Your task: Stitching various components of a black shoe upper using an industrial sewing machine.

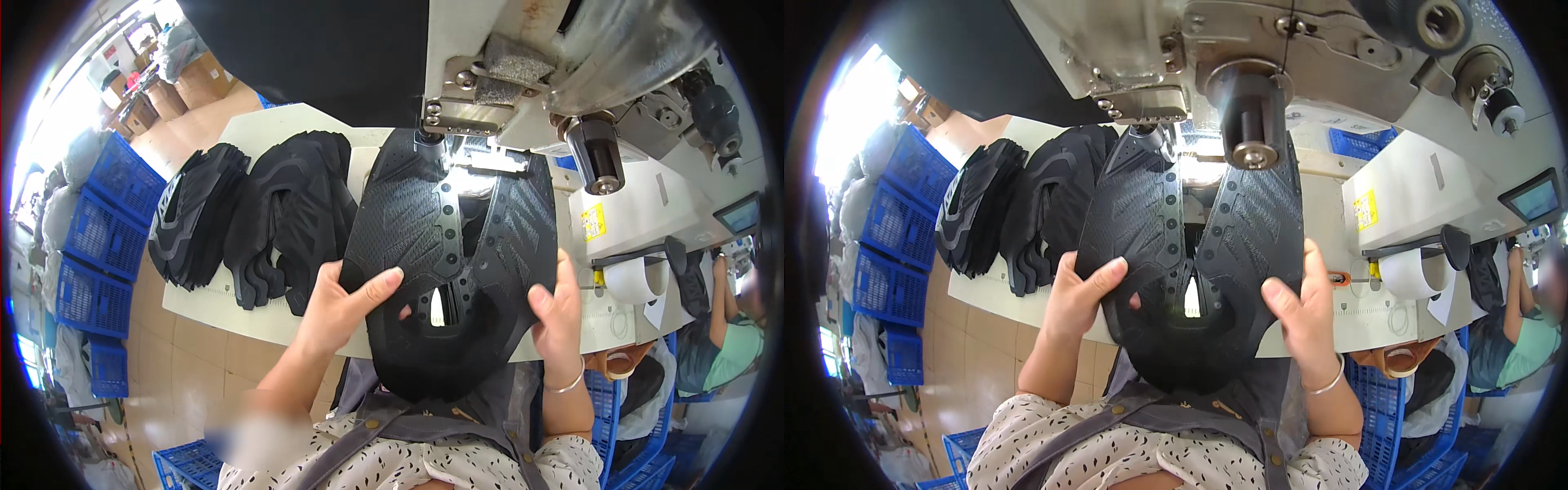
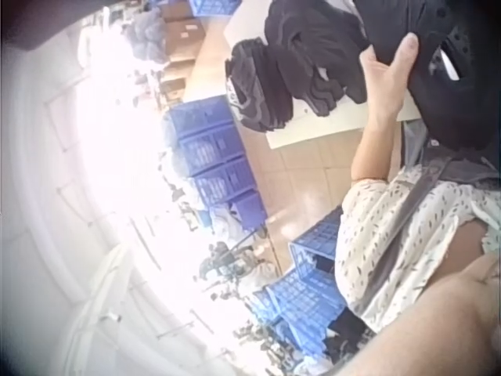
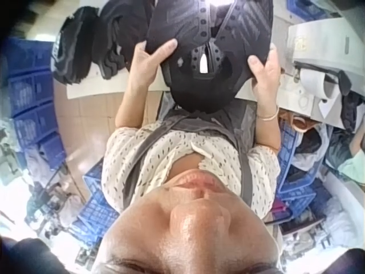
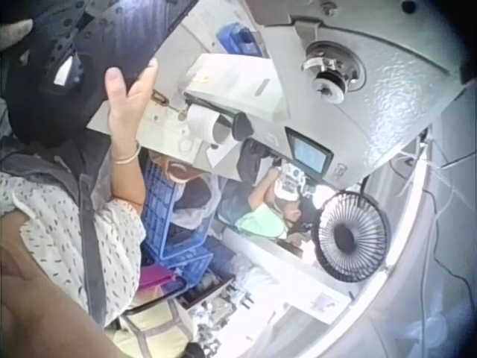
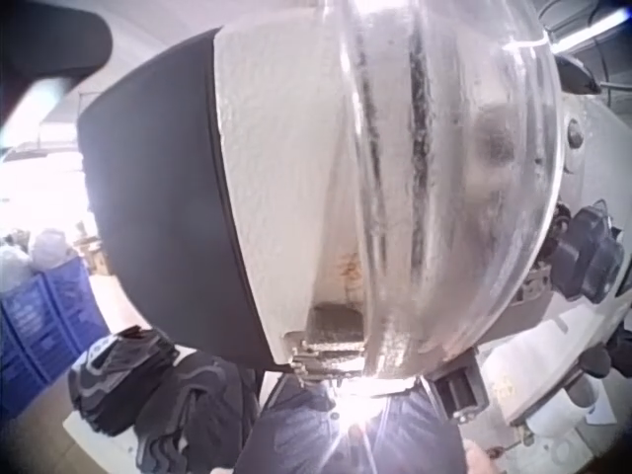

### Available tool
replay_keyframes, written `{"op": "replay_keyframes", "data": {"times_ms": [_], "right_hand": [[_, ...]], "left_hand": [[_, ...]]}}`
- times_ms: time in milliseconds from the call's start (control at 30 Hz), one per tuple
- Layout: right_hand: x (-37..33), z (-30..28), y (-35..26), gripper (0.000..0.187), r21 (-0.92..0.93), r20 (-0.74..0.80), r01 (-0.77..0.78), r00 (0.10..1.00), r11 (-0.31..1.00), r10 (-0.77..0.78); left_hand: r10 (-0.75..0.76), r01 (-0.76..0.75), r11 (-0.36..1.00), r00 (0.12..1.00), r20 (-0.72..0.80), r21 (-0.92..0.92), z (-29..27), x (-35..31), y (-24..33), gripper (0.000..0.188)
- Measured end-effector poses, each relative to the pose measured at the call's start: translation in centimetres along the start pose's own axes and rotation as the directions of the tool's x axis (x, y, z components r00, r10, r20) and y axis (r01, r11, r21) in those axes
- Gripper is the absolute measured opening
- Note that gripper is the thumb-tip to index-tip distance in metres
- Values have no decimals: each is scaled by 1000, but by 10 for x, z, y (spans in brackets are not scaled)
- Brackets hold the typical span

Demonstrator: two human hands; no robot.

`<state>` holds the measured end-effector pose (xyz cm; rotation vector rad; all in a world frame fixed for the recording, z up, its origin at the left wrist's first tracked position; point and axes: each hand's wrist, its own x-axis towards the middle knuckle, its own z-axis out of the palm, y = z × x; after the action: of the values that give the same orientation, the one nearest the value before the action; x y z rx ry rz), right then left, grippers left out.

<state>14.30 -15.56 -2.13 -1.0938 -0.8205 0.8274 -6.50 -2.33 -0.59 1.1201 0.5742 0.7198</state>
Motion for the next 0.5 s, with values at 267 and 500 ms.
{"op": "replay_keyframes", "data": {"times_ms": [267,500], "right_hand": [[-5,13,-5,34,-279,-225,185,941,942,-251],[21,15,-6,27,-229,-218,216,939,949,-266]], "left_hand": [[192,-168,957,978,-83,235,2,7,4,17],[159,-137,967,983,-90,213,1,30,15,18]]}}
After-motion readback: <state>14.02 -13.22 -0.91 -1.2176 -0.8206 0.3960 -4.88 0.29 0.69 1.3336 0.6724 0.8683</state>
